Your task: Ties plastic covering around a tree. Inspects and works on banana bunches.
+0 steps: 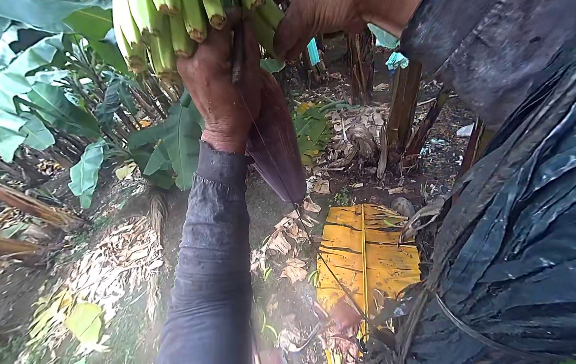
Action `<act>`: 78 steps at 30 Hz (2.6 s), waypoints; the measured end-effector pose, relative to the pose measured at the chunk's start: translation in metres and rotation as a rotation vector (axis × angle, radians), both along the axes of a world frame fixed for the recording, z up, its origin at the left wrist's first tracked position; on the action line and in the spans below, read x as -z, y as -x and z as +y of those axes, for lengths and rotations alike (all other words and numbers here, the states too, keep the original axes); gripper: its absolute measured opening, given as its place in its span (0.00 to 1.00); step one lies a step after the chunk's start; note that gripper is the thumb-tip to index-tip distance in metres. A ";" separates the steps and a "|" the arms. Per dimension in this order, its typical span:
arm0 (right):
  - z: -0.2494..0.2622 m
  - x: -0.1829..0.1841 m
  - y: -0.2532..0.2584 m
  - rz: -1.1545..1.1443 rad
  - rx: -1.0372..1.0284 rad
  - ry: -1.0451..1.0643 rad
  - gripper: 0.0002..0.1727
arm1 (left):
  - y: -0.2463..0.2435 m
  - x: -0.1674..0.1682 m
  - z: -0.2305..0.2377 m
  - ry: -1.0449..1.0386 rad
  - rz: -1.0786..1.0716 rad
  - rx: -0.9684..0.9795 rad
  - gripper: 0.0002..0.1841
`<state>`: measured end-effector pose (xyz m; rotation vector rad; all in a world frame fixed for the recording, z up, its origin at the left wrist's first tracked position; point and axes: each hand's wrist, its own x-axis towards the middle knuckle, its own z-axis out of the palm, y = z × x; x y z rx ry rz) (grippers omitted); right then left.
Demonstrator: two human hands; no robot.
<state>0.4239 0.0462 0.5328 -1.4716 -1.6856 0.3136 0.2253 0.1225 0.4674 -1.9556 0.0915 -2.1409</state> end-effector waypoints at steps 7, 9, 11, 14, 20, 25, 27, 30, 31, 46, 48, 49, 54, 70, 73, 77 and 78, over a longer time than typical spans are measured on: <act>0.005 0.002 -0.010 0.042 -0.039 -0.039 0.10 | -0.001 0.000 0.005 -0.023 0.045 0.083 0.09; 0.005 0.002 -0.011 0.030 -0.039 -0.040 0.10 | -0.001 -0.001 0.006 -0.023 0.048 0.095 0.09; 0.005 0.003 -0.012 -0.001 -0.024 -0.009 0.09 | -0.001 0.000 0.005 -0.013 0.024 0.083 0.08; 0.005 0.001 -0.014 -0.033 -0.030 0.024 0.08 | -0.001 0.000 0.005 -0.004 0.009 0.075 0.09; 0.002 0.003 -0.016 -0.045 -0.087 -0.013 0.13 | 0.003 -0.001 0.008 -0.014 0.014 0.098 0.10; -0.013 0.003 0.018 0.041 0.160 -0.011 0.10 | 0.001 0.000 0.012 -0.054 -0.007 0.216 0.07; -0.003 0.005 -0.012 -0.070 -0.036 -0.037 0.13 | 0.001 0.001 0.012 -0.056 0.005 0.224 0.07; -0.013 0.004 0.013 0.022 0.167 0.009 0.08 | 0.000 0.003 0.013 -0.066 0.025 0.228 0.06; -0.018 0.003 0.025 0.050 0.242 0.031 0.07 | -0.001 0.003 0.013 -0.067 0.026 0.225 0.06; -0.004 0.006 -0.020 -0.039 -0.091 -0.005 0.12 | -0.008 0.003 0.009 -0.040 0.044 0.203 0.07; 0.002 0.006 -0.022 -0.013 -0.027 0.004 0.13 | -0.006 0.002 0.010 -0.051 0.057 0.213 0.07; 0.000 0.006 -0.021 -0.021 -0.019 0.008 0.13 | -0.006 0.002 0.010 -0.055 0.055 0.214 0.07; -0.017 0.005 0.013 0.028 0.149 0.011 0.10 | -0.008 0.002 0.014 -0.059 0.016 0.239 0.08; -0.003 0.006 -0.014 -0.068 -0.003 0.011 0.11 | -0.001 0.001 0.014 -0.042 0.087 0.237 0.08; -0.001 0.005 -0.014 -0.052 0.009 0.015 0.12 | 0.000 0.001 0.012 -0.047 0.074 0.219 0.08; -0.008 0.008 -0.014 -0.092 -0.102 -0.030 0.14 | -0.003 0.002 0.014 -0.063 -0.010 0.231 0.07; -0.018 0.009 -0.003 -0.087 -0.114 -0.049 0.12 | -0.003 0.002 0.015 -0.071 -0.018 0.251 0.06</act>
